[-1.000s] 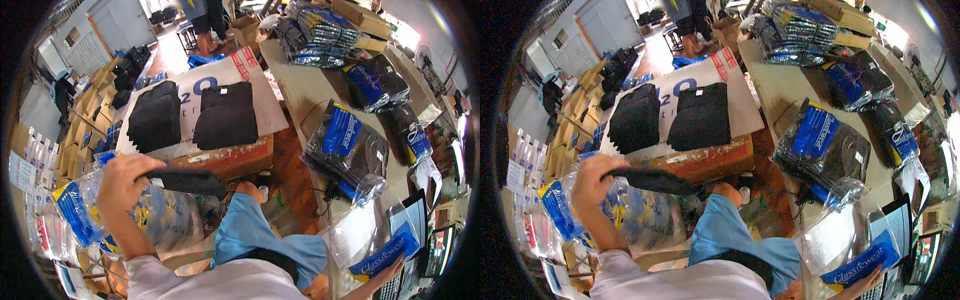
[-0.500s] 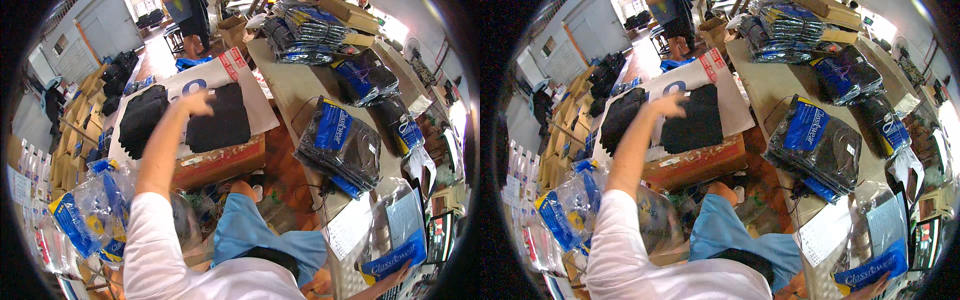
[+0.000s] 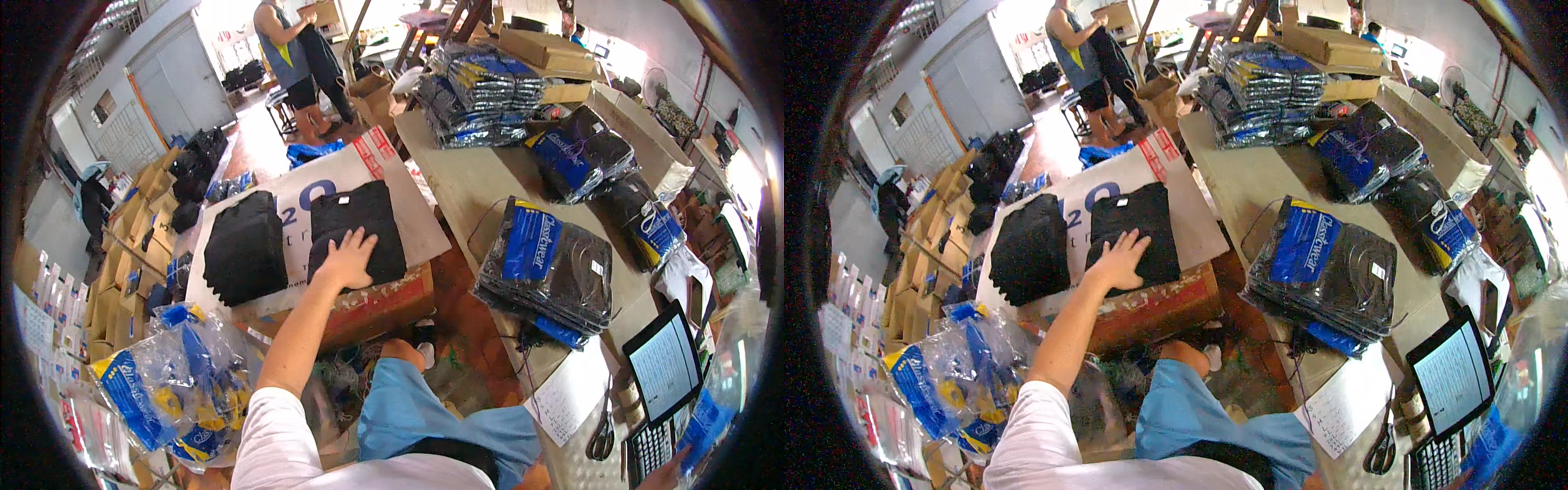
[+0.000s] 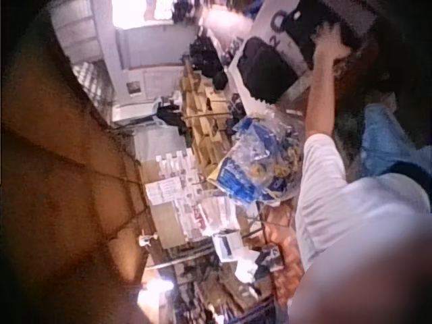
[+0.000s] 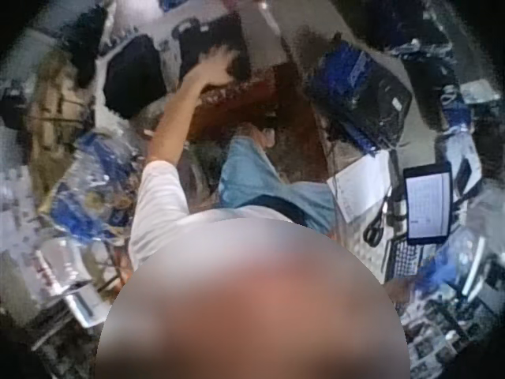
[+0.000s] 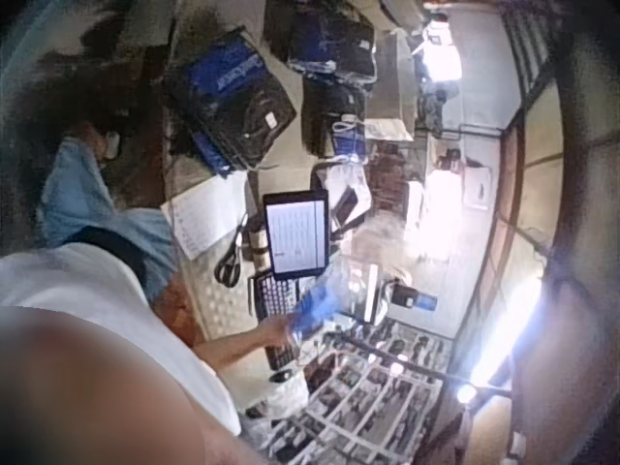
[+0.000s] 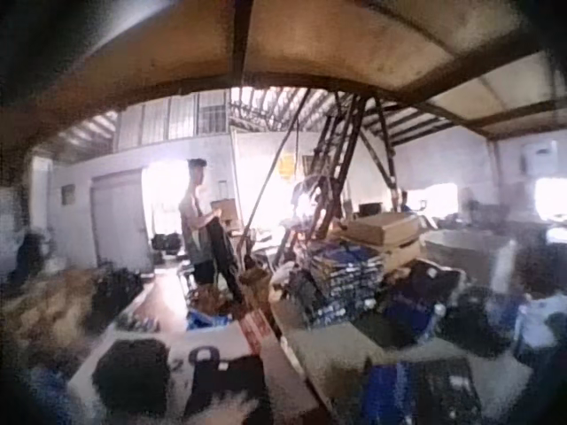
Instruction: The person sits at a cluttered workbench and processes packaged clothing items. They use scissors to cut open plastic bags, remove folded black garments, and place them into a large cardboard box. The person repeats this sequence for multiple units, stacking the processed items inside the box.
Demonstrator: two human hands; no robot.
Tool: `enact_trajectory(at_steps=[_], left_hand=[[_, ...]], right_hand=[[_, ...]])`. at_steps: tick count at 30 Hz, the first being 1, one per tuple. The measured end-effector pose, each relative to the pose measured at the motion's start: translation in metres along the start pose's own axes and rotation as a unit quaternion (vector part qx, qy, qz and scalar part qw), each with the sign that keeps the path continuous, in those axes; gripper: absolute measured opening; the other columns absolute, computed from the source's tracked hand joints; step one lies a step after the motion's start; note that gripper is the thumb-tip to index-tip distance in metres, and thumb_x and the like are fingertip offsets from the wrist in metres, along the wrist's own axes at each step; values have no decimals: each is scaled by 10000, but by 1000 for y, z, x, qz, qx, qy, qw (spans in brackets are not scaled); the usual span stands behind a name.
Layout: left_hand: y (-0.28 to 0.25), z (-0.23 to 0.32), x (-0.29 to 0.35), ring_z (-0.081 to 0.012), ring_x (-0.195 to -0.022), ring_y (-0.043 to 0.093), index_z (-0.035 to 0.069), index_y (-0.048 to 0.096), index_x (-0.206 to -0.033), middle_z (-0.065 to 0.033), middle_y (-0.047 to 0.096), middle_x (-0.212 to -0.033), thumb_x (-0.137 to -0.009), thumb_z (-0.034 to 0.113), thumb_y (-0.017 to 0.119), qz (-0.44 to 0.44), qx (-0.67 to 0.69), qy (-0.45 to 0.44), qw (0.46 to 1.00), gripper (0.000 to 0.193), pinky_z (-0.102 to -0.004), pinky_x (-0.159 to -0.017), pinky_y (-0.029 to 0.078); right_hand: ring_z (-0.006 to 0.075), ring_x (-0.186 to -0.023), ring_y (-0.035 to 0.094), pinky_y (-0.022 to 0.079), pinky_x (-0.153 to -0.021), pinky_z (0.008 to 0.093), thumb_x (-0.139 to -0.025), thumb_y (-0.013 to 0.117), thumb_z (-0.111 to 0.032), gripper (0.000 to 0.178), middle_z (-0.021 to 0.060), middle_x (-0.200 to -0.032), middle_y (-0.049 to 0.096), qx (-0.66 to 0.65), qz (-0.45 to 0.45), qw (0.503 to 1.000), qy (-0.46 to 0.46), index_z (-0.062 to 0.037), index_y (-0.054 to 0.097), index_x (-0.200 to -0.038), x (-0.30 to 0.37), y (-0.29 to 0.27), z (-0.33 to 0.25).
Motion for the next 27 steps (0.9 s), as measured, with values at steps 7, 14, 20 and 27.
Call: enact_trajectory(at_steps=[7,14,20,27], left_hand=[[-42,205,19,-375,-1337,312,164,368,-1404,-179,260,-1485,-725,273,734,239,134,457,846,779,-470,-1101,254],[-29,244,1,-240,-1140,543,200,642,-1162,-56,579,-1254,-780,257,696,237,144,433,858,389,-414,-956,393],[-65,225,7,-276,-1012,628,148,670,-1100,-95,651,-1131,-839,185,656,299,308,387,816,264,-370,-834,495],[-121,125,88,-248,-683,660,43,671,-984,-144,678,-842,-875,147,614,488,347,148,787,161,-285,-638,484]], right_hand=[[357,-1261,419,292,-1063,487,-912,479,-253,367,170,-1226,566,-3,-195,978,-77,-5,594,-1156,31,40,-55],[354,-1111,551,390,-983,435,-798,537,-101,269,155,-1071,643,-119,-191,973,41,14,643,-1016,31,48,-116],[305,-985,592,440,-908,385,-745,587,-28,295,147,-1008,657,-155,-74,985,3,21,660,-1027,-22,79,-153],[359,-1167,445,324,-1028,439,-705,588,7,578,137,-1282,515,-110,-358,919,-124,-53,505,-1273,-18,179,-187]])
Point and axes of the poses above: each hand's wrist, its own x-axis away from the middle knuckle, its own y-axis out of the palm, z = x × y, the point moved 2 cm from there along -x, towards the middle knuckle
